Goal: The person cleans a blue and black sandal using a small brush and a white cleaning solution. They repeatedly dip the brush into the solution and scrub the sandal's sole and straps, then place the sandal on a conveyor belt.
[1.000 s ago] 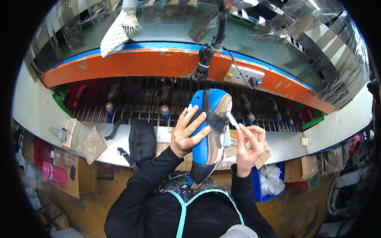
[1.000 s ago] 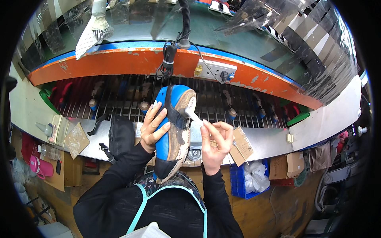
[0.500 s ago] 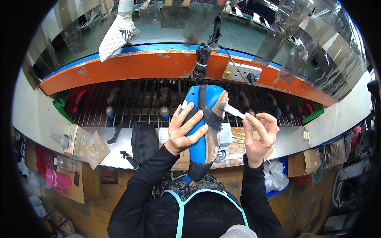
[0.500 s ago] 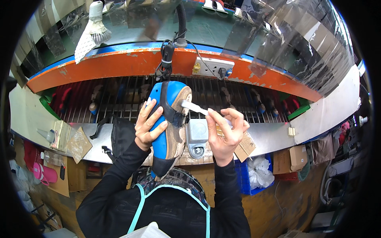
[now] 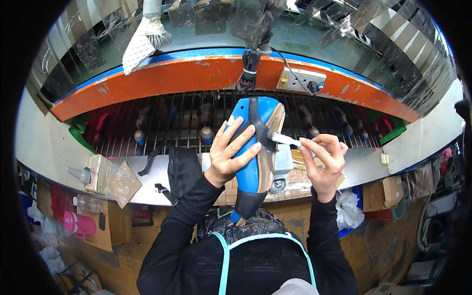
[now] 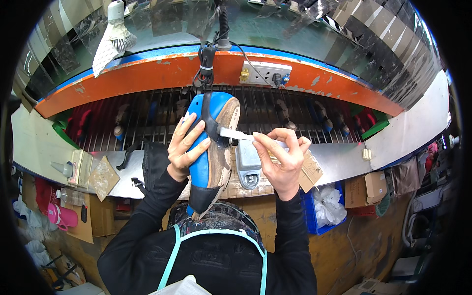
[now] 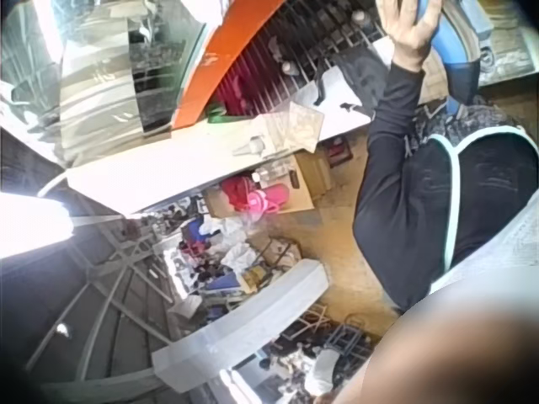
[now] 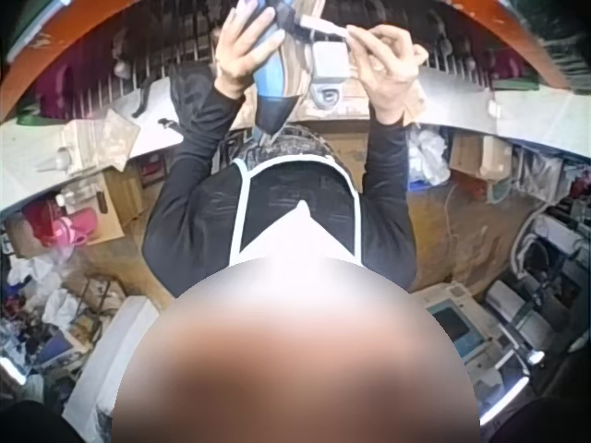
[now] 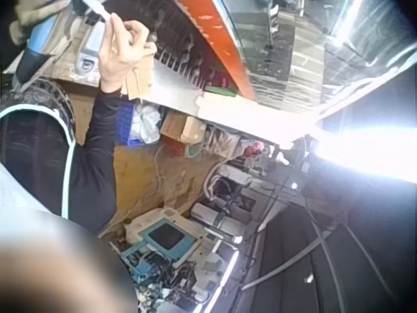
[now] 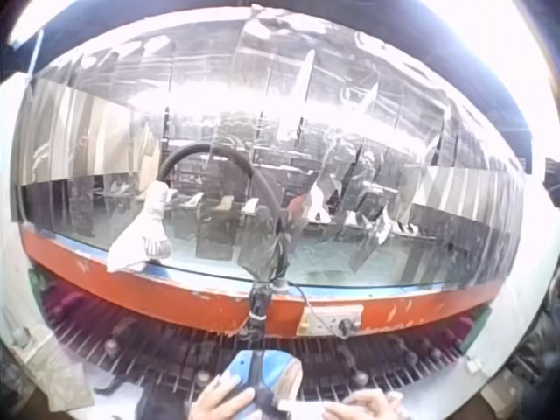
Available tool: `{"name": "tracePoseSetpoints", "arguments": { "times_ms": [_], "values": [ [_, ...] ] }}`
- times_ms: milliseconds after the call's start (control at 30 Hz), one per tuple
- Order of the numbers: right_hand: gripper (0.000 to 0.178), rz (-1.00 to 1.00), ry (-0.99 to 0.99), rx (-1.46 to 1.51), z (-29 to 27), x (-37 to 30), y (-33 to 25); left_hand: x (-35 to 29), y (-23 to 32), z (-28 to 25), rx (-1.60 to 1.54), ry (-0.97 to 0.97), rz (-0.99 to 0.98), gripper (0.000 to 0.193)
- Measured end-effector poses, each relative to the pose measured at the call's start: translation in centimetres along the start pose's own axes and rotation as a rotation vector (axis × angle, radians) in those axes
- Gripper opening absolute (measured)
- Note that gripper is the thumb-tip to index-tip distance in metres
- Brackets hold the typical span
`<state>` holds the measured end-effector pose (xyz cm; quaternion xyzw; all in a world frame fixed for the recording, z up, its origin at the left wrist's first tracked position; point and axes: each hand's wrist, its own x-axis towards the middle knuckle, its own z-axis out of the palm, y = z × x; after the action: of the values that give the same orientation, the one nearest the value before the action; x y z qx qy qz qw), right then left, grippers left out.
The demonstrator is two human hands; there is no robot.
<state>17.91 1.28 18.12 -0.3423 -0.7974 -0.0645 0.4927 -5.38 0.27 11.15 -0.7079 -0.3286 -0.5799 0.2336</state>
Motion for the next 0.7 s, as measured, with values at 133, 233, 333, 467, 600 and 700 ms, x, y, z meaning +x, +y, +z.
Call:
{"name": "tracePoseSetpoints", "arguments": {
  "times_ms": [133, 233, 333, 467, 600, 700],
  "values": [
    [0.025, -0.033, -0.012, -0.038, -0.1, 0.0, -0.1, 0.2, 0.2, -0.4, -0.031, -0.018, -0.034, 0.031],
    [0.025, -0.063, -0.021, -0.033, 0.0, 0.2, -0.2, 0.4, 0.1, -0.7, -0.032, -0.022, -0.037, 0.032],
    [0.023, -0.096, -0.052, -0.014, -0.1, 0.6, -0.1, 0.4, -0.1, -0.8, -0.032, -0.011, -0.046, 0.033],
    [0.02, -0.065, -0.172, 0.132, -0.3, 1.4, 0.8, 0.4, -0.3, -0.8, -0.037, 0.017, -0.055, 0.034],
    [0.018, 0.071, -0.011, 0.177, 1.5, 0.9, 0.7, -0.1, -0.4, 0.2, -0.113, 0.12, -0.103, 0.032],
    [0.017, 0.048, -0.261, 0.371, 1.0, -0.1, 0.8, -1.1, -0.5, 1.2, -0.093, 0.227, -0.161, 0.031]
  ]
}}
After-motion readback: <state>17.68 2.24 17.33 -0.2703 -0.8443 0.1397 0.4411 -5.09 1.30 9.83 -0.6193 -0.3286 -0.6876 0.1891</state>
